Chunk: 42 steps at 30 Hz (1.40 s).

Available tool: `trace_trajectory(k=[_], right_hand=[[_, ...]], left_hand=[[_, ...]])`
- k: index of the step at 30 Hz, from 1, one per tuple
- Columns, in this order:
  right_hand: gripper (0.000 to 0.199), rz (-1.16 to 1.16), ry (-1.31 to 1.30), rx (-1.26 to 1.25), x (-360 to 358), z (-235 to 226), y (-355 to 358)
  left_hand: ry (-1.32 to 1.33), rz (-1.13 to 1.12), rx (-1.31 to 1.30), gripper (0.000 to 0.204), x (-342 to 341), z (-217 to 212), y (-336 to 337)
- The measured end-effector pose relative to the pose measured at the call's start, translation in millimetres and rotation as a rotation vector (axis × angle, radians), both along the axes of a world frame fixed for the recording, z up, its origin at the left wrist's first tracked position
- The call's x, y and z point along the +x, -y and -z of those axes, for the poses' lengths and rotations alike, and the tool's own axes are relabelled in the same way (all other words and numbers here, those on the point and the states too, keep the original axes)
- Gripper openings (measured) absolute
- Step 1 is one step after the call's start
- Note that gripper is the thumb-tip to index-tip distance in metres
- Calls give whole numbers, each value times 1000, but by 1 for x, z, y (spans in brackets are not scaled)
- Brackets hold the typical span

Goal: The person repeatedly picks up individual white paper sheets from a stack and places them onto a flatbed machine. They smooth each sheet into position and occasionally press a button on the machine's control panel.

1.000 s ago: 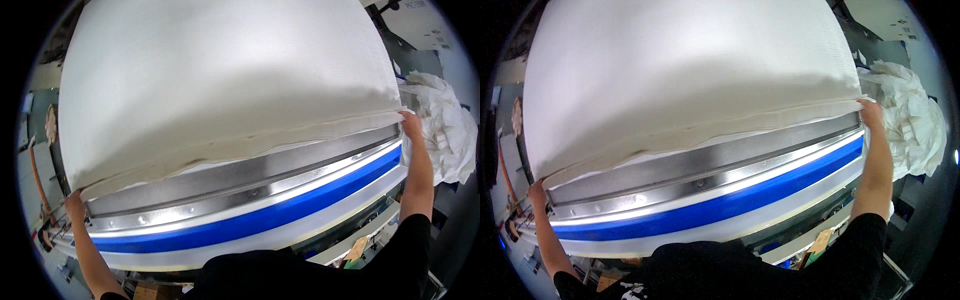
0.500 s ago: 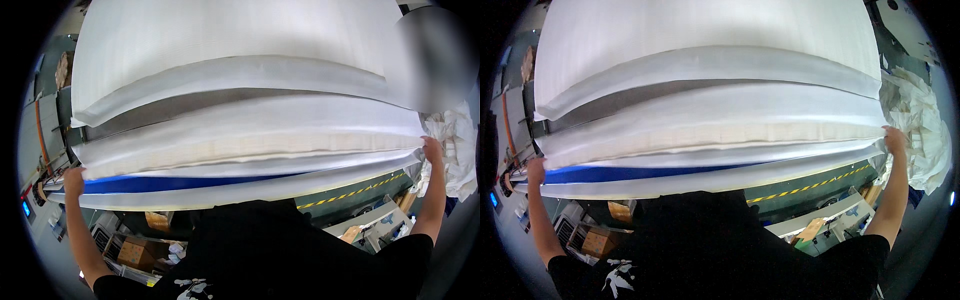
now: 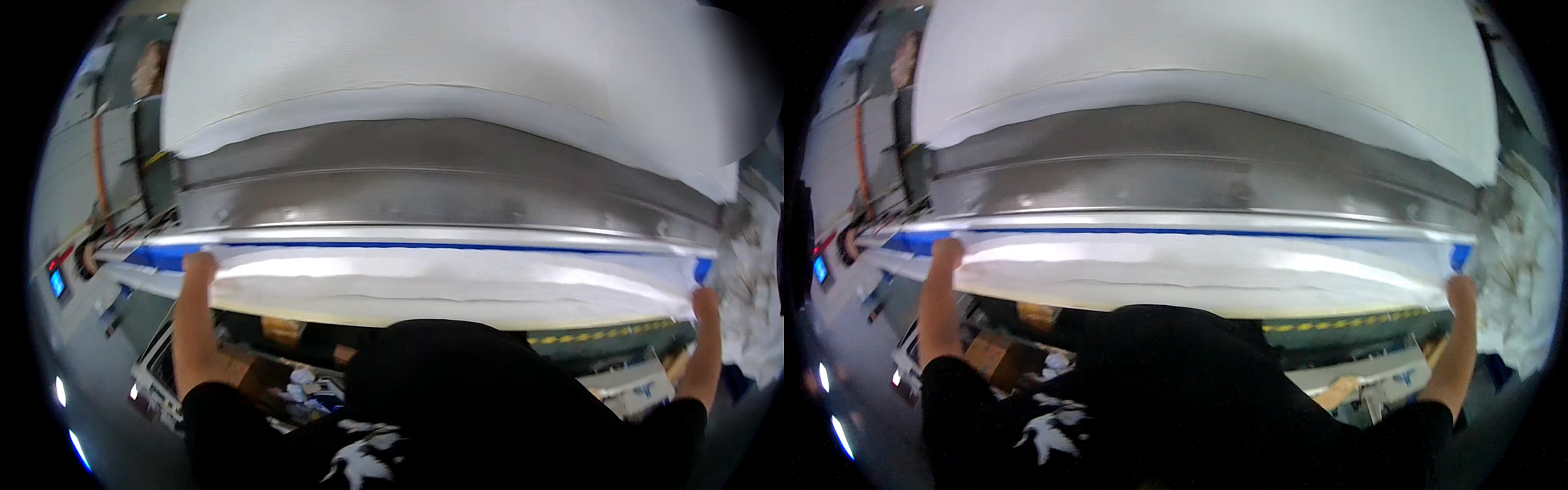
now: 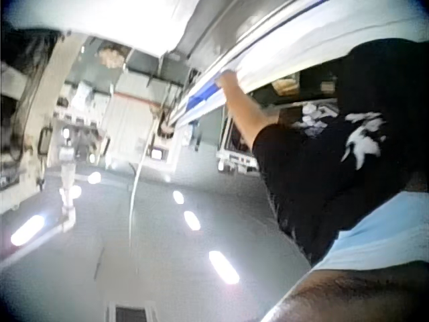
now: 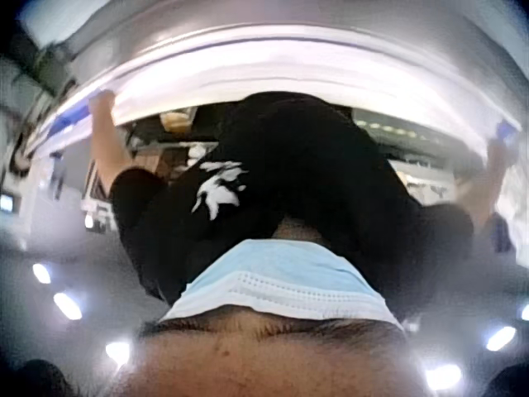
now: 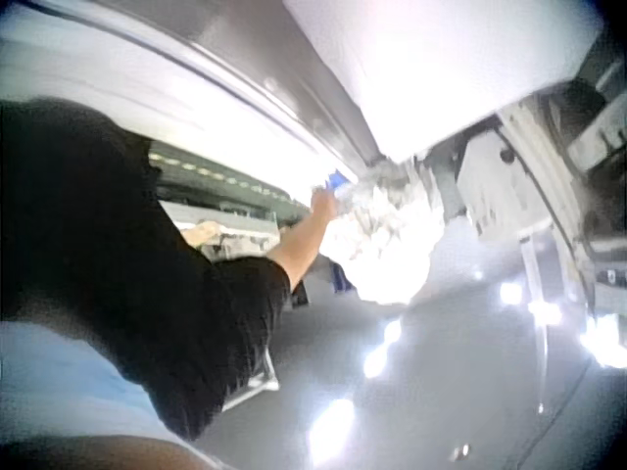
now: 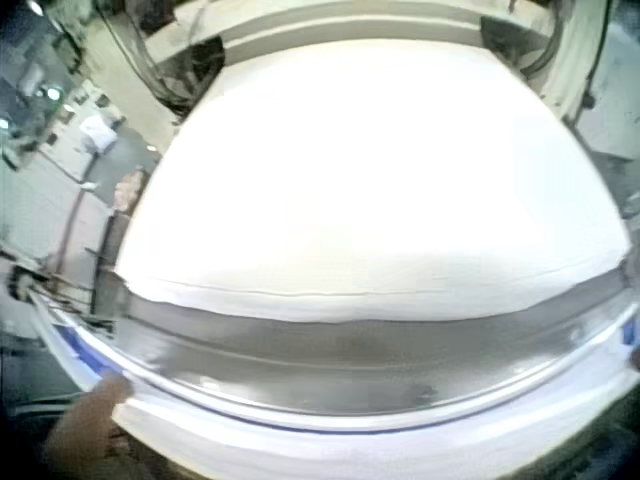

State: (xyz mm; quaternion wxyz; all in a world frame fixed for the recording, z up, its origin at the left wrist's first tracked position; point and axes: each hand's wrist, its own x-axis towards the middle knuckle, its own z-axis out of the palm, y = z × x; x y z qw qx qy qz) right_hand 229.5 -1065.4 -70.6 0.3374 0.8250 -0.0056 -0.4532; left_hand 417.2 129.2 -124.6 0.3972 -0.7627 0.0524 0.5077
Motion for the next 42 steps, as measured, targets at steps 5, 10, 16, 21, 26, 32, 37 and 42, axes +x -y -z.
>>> trace_trajectory(k=[5,10,16,21,26,32,37,42], right_hand=[[14,180,88,100,-9,0,-16],[15,29,-201,108,-23,8,11],[54,558,-212,342,54,11,-139],[57,573,-141,377,68,-3,-168],[35,545,81,348,42,9,-155],[24,252,83,471,81,33,-224],[21,441,225,818,180,-1,-391],[20,175,170,1087,274,3,-561]], left_hand=[[409,-286,210,21,33,-42,24],[843,-341,-53,30,25,-17,-32],[798,-286,-272,33,34,5,44],[909,-367,-416,36,33,-16,108],[1148,-389,-674,37,38,21,70],[1383,138,-711,34,57,73,53],[1477,-114,-811,31,88,41,168],[1587,-149,-925,32,83,41,176]])
